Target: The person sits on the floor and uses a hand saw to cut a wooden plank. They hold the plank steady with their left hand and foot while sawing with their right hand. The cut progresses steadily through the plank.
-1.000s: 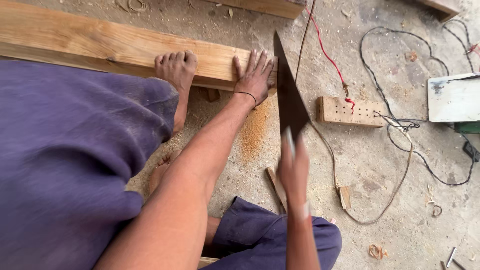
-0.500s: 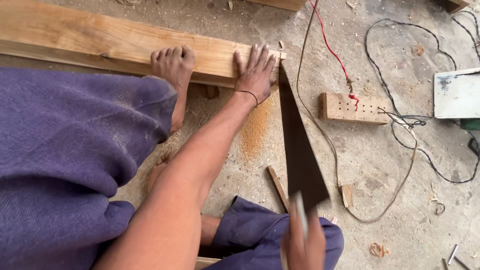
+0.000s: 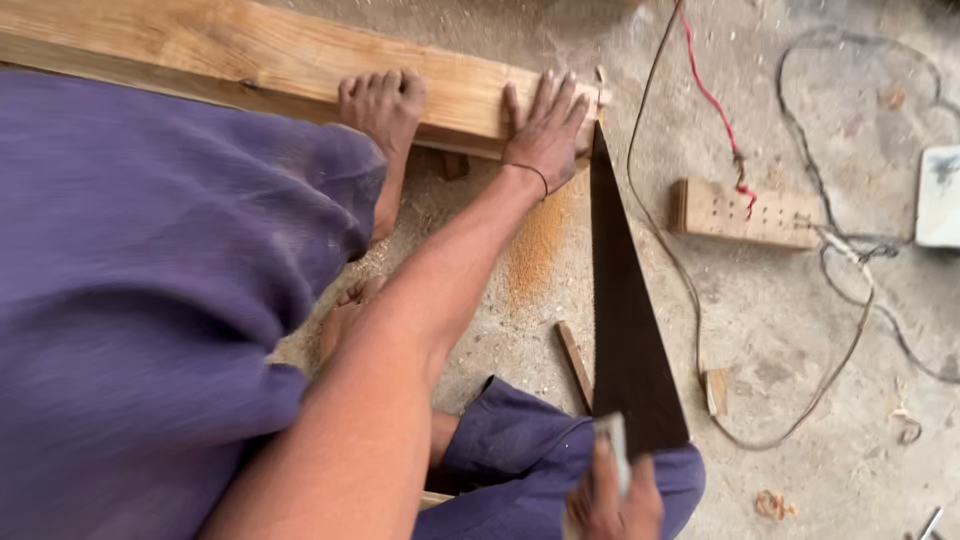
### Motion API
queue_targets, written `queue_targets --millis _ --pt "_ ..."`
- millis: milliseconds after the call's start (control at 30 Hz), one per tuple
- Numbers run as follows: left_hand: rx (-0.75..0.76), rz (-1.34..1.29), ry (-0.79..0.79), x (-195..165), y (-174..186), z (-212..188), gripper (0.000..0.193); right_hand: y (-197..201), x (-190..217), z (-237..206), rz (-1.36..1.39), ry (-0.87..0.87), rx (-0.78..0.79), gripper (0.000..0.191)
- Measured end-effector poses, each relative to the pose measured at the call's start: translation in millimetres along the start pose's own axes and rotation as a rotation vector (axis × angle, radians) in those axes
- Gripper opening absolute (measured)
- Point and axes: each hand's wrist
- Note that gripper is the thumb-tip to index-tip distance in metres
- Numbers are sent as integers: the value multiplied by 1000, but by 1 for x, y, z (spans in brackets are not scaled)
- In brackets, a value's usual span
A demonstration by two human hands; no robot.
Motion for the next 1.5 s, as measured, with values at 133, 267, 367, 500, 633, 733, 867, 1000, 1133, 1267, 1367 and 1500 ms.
queue_targets --millis 133,267,367,500,633,733,867,1000,1133,1267,1367,1500 --pt "-53 52 -15 -3 -7 6 76 10 28 14 -250 532 202 44" --pt "-104 49 -16 -2 -9 7 68 -84 87 122 -287 466 127 44" --pt "-84 28 -15 -1 -8 6 69 -123 106 171 -73 172 164 46" --pt "-89 29 -24 1 -11 8 68 -84 70 114 -331 323 103 60" --pt "-123 68 -26 2 -17 13 71 -10 9 0 273 -87 20 35" --pt "-64 40 -40 1 -19 13 72 6 -1 -9 289 -172 -62 52" --pt "-91 53 -42 1 -14 8 72 -50 50 87 -412 292 119 52" --pt "-54 37 -29 3 -6 3 76 -117 106 169 -174 407 148 35" --pt "-75 27 -43 2 -5 2 71 -87 75 123 -348 390 116 50" --pt "-88 -8 -42 5 -9 6 65 -4 -11 19 -35 -32 -8 41" --pt "-57 -34 -40 5 -12 6 67 24 -23 0 145 -132 -92 53" --pt "-83 40 -40 2 -12 3 70 -34 42 83 -731 850 158 44"
Point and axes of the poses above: each hand's wrist, its own z-axis towards the middle knuckle, its own y-axis out of the back of the hand, x = y × z, and after that the axes turned 14 degrees about z, right-handed
